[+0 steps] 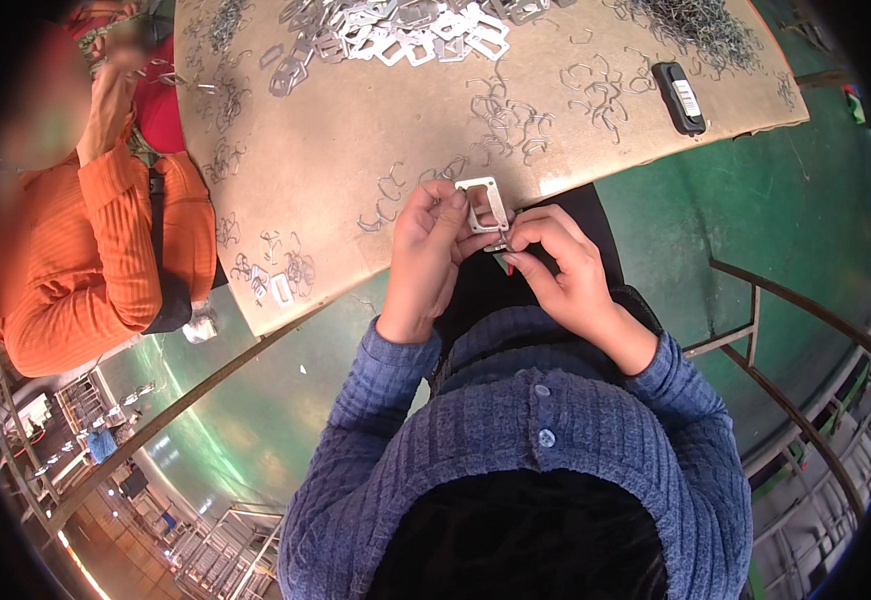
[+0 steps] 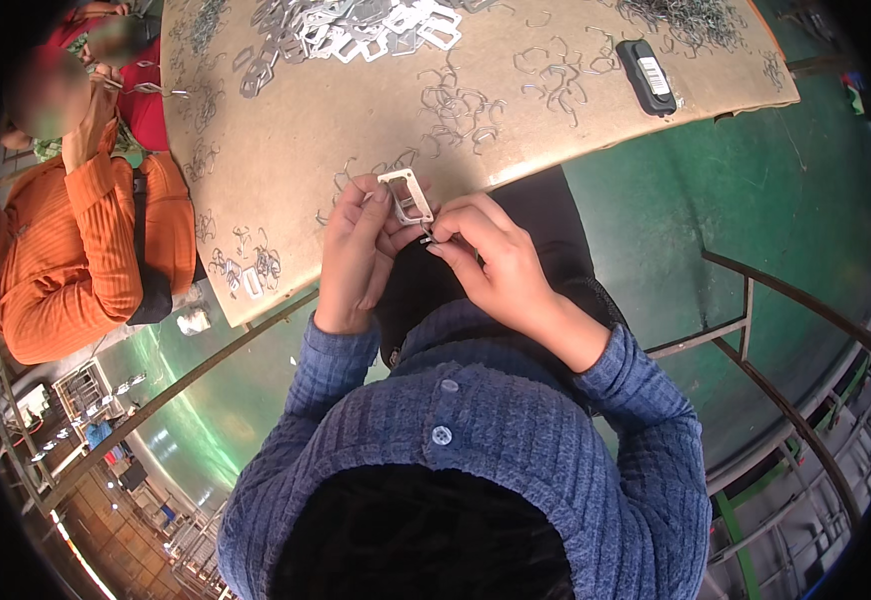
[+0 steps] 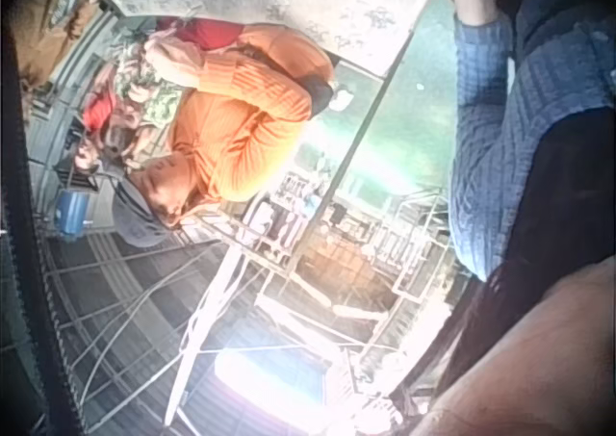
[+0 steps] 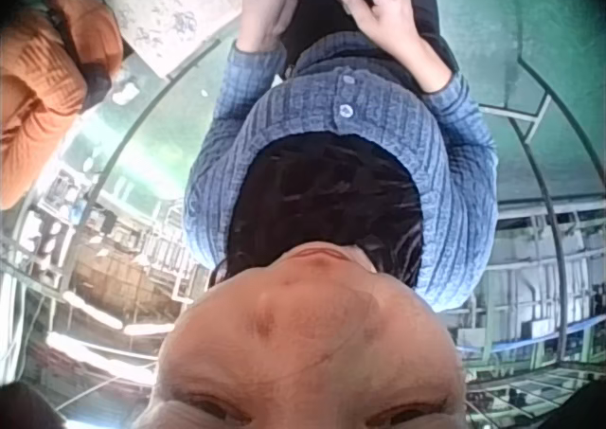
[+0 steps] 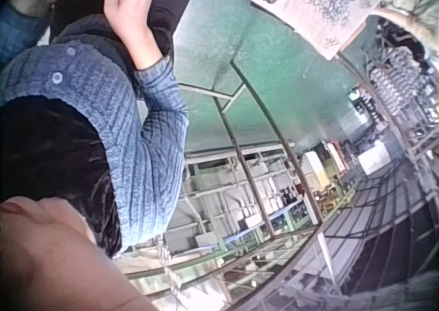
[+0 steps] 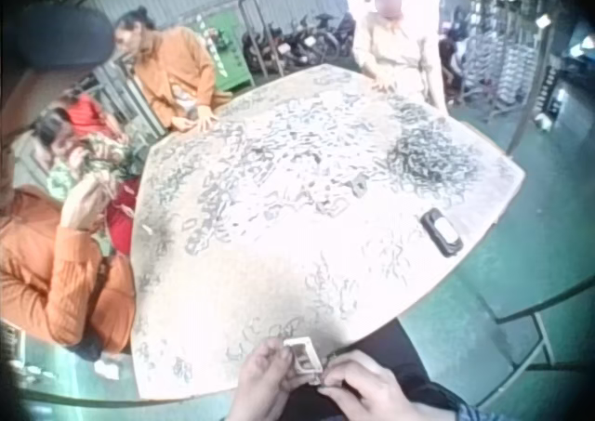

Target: The person picks up small metal pieces from a table and links them together to form a chain. After connecting a segment, the person hangs the assembled chain on a metal rack.

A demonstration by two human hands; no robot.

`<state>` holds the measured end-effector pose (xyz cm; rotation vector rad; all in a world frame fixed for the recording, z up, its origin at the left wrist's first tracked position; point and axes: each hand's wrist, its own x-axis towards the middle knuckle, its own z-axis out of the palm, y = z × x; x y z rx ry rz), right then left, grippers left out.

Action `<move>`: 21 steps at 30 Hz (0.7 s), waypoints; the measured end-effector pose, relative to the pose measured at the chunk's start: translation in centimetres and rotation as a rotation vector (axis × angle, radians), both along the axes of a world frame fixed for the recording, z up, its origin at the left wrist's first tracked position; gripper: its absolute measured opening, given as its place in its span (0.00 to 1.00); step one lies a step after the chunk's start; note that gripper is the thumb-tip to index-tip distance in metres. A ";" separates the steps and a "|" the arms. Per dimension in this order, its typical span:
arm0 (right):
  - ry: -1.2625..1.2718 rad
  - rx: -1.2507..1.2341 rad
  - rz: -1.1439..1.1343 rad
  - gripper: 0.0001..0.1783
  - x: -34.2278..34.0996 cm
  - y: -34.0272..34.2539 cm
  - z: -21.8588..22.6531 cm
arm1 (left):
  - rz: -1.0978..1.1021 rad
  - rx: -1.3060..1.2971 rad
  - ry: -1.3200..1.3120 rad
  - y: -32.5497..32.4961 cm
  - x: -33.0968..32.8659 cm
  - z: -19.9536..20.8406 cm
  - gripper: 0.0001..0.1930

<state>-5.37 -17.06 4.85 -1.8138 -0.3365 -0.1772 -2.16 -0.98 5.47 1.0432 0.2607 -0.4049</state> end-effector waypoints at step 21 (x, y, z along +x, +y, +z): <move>0.226 -0.009 0.071 0.09 5.4 -3.6 -0.7 | -0.179 0.412 -0.342 2.1 -2.7 0.0 0.08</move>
